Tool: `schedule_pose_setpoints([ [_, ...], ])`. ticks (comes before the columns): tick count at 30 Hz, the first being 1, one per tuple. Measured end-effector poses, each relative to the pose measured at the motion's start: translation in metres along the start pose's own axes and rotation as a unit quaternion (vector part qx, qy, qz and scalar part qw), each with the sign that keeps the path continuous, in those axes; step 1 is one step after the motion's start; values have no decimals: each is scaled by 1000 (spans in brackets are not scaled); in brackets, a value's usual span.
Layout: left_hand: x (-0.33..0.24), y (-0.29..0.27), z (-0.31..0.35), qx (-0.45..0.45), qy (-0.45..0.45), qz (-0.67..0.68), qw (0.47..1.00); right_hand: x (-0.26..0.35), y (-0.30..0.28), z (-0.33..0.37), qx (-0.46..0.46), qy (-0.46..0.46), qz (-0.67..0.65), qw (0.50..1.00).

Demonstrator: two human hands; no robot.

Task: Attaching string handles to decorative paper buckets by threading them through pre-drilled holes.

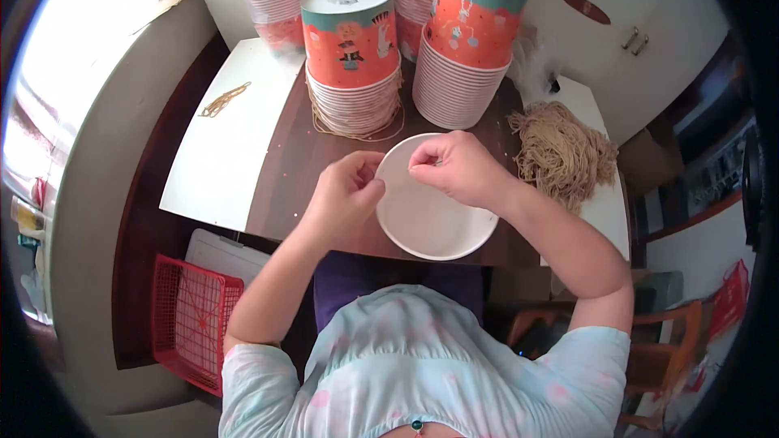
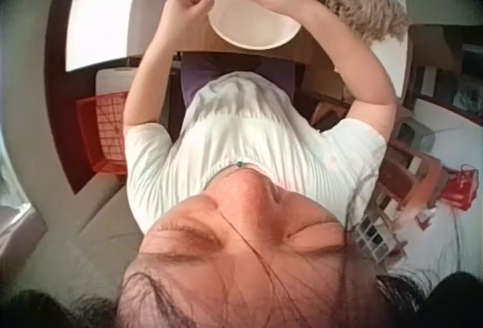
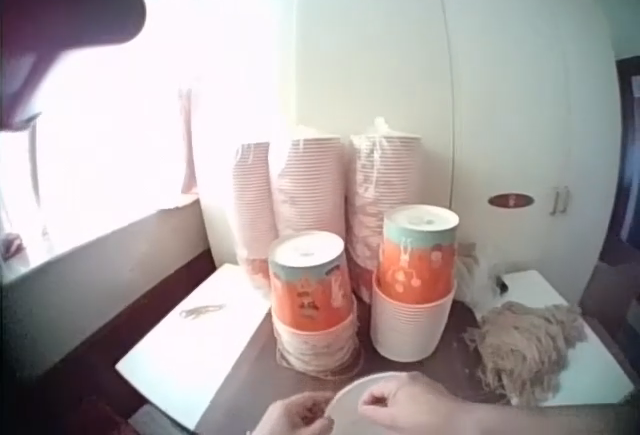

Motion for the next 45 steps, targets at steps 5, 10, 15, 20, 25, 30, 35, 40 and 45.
schedule_pose_setpoints([
  [5, -3, 8, 23, -4, -70, 146, 987, -7, 10, 2, 21, -41, 108, 993],
  [10, 2, 4, 16, 1, -57, 127, 990, -8, 14, -1, 1, -68, 127, 990],
  [15, 5, 3, 14, 4, -73, 85, 994, -9, 20, -4, -5, -129, 167, 977],
  [20, 7, 4, 14, 7, -72, 68, 995, -14, 23, -6, -12, -128, 158, 979],
  [25, 9, 3, 13, 8, -67, 58, 996, -13, 25, -7, -34, -144, 170, 974],
  [30, 7, 5, 13, -2, -61, 42, 997, -14, 26, -8, -39, -136, 157, 977],
  [35, -3, 3, 13, 3, 110, -146, 983, -7, 26, -6, -13, -90, 132, 987],
  [40, -2, 11, 18, -24, 187, -228, 955, -12, 23, -1, 4, -61, 94, 994],
  [45, -5, 19, 23, -52, 160, -241, 956, -17, 13, 11, 41, -26, 64, 997],
])
Point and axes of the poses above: each hand's wrist, its own z-axis away from the middle knuckle, its own y-axis out of the palm, x = y × z, the point moved 1 cm from there along -z, towards the middle knuckle
